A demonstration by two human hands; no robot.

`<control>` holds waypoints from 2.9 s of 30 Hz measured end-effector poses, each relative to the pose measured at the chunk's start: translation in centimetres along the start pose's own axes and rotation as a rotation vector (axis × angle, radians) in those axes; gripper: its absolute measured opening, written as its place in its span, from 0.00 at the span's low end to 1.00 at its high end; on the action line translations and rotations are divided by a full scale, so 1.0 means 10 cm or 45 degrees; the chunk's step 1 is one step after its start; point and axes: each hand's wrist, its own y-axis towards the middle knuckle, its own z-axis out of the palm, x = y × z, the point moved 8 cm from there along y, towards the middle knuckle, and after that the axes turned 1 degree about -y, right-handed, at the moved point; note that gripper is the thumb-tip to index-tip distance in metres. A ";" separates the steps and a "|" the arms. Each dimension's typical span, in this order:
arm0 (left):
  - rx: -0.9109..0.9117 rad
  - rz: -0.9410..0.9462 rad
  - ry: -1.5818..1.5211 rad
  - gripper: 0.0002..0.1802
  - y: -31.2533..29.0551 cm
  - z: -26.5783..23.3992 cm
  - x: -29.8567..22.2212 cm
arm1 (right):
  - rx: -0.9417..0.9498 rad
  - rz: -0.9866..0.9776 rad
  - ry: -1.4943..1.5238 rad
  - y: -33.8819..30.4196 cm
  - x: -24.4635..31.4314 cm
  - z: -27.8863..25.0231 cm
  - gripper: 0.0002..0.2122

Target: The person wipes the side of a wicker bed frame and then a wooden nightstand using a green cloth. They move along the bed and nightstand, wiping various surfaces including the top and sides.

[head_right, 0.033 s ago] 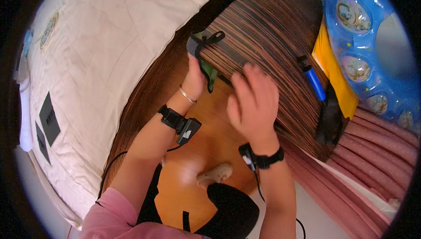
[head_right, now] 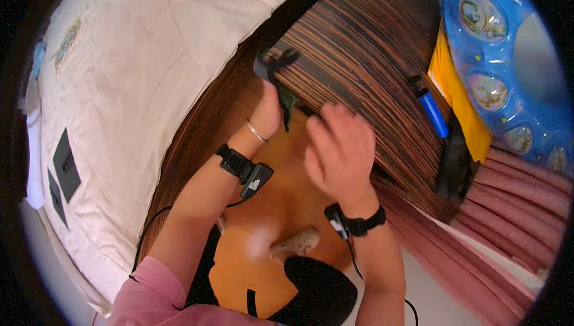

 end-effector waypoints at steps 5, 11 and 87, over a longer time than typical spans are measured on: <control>0.226 0.834 0.864 0.13 0.05 0.24 -0.12 | 0.017 -0.210 -0.009 -0.69 -0.04 0.66 0.19; 0.310 0.584 0.685 0.11 0.56 0.09 0.10 | -0.077 -0.174 -0.125 -0.92 -0.20 0.98 0.17; -0.535 1.564 2.210 0.45 -0.44 1.48 -0.46 | -0.724 -0.095 -0.199 -1.61 -0.18 -0.41 0.24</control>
